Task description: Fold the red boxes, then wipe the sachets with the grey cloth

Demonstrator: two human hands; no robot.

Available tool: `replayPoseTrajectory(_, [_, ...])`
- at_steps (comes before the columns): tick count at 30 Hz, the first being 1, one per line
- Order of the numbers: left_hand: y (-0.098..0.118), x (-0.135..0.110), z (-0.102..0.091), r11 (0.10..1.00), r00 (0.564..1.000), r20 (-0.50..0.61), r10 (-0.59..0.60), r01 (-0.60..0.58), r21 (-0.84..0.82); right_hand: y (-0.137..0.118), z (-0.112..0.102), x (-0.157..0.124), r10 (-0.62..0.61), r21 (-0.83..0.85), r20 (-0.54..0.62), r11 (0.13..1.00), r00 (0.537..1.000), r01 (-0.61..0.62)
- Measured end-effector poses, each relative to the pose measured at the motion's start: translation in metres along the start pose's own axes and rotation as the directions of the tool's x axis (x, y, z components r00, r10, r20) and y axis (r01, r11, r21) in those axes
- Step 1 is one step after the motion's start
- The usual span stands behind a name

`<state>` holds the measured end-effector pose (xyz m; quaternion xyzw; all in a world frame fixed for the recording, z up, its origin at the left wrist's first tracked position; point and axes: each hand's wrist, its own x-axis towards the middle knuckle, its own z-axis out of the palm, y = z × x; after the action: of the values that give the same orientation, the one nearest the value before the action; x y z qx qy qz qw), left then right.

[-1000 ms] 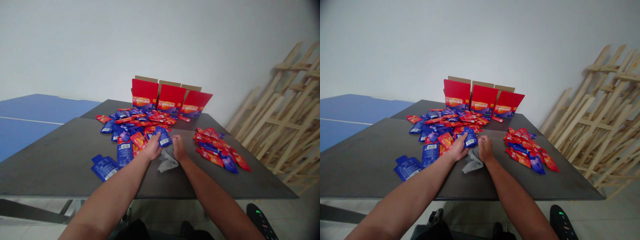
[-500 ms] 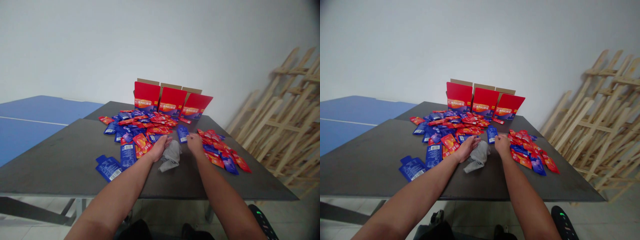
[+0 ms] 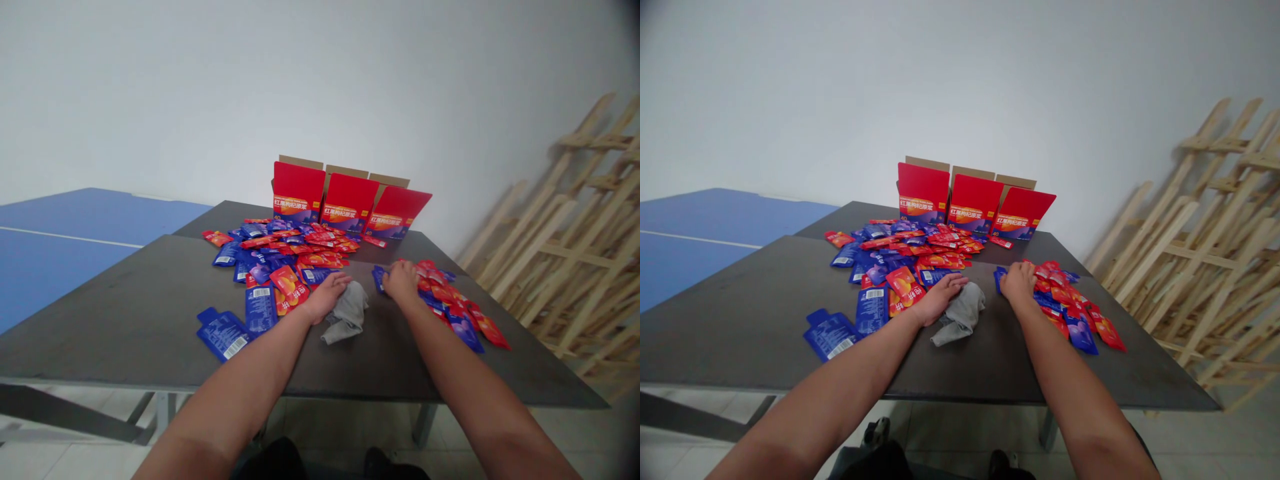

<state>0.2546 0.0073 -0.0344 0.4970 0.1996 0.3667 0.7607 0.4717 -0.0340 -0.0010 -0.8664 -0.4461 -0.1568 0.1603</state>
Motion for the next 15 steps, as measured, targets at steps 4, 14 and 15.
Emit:
replayPoseTrajectory(4, [-0.007, 0.001, -0.002, 0.985, 0.990, 0.112, 0.080, -0.096, 0.143, -0.055, -0.019, 0.001, -0.407, 0.342, 0.083, 0.869, 0.910, 0.358])
replayPoseTrajectory(14, [-0.015, 0.001, -0.016, 0.592, 0.942, 0.260, 0.210, -0.335, 0.733, -0.176, -0.013, -0.007, -0.701, 0.214, 0.496, 0.671, 0.513, 0.710])
replayPoseTrajectory(15, [-0.017, 0.003, -0.019, 0.555, 0.932, 0.293, 0.211, -0.362, 0.749, -0.180, -0.011, -0.009, -0.691, 0.187, 0.514, 0.669, 0.509, 0.720])
